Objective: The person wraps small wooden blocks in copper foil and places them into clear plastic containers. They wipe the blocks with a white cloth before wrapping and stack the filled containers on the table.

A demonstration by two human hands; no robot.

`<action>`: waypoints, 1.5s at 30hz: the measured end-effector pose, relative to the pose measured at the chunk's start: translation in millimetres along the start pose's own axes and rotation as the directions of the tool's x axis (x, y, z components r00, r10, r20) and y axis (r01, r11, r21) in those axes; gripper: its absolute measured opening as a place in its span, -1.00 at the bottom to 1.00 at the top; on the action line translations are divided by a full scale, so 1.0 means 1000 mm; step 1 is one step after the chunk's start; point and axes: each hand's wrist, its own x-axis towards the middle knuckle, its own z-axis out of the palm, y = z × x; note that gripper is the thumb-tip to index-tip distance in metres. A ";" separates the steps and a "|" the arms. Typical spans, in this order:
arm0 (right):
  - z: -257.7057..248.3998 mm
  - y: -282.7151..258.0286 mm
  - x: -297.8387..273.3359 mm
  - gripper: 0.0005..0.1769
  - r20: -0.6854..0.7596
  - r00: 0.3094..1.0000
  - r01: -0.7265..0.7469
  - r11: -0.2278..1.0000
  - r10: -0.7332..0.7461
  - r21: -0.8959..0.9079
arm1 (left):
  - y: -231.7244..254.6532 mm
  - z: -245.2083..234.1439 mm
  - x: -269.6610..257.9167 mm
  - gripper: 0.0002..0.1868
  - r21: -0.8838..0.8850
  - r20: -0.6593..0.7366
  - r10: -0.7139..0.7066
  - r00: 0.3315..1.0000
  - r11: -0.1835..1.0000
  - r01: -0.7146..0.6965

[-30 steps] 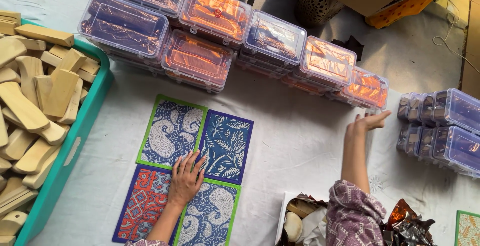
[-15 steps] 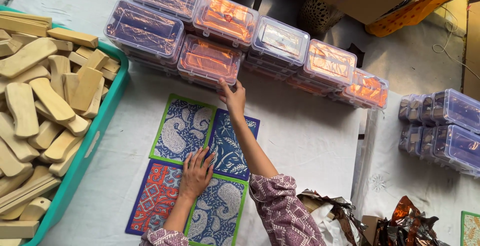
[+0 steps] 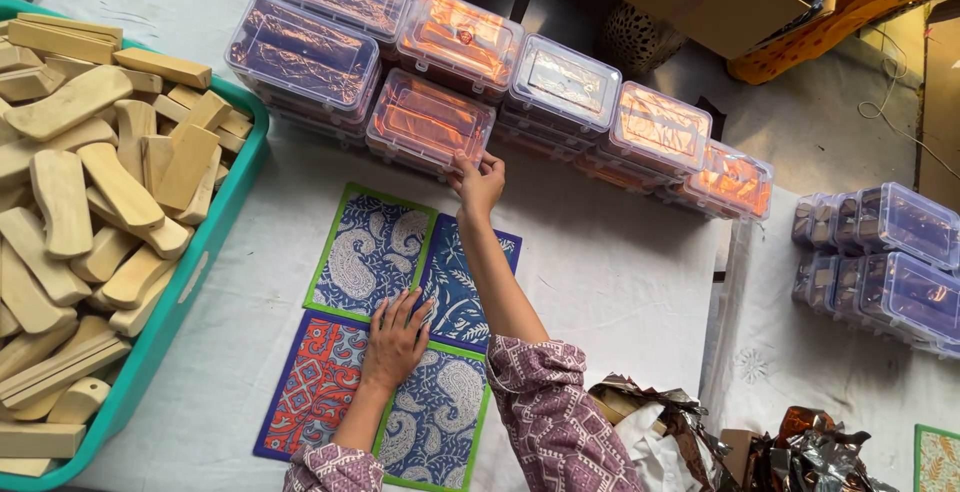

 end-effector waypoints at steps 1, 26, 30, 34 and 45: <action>-0.008 0.000 -0.003 -0.47 -0.002 1.000 0.003 1.000 -0.003 0.000 | -0.001 -0.001 0.000 -0.45 -0.002 0.000 0.003 1.000 1.000 -0.003; -0.535 -0.273 0.116 -0.60 -0.133 0.990 0.051 0.997 -0.043 0.062 | -0.001 0.001 0.001 -0.44 0.040 0.059 -0.020 0.998 0.999 0.017; -0.518 -0.269 0.161 -0.65 -0.151 0.984 0.089 0.996 -0.091 -0.020 | -0.001 0.001 0.001 -0.44 0.042 0.077 -0.027 0.997 0.999 0.024; -0.511 -0.263 0.180 -0.69 -0.107 0.987 0.109 0.989 -0.120 -0.103 | -0.001 0.001 0.001 -0.42 0.044 0.078 -0.029 0.996 0.999 0.026; -0.493 -0.246 0.210 -0.73 -0.201 0.972 0.065 0.963 -0.120 -0.262 | 0.000 -0.002 0.002 -0.44 0.039 0.058 -0.022 0.998 0.999 0.019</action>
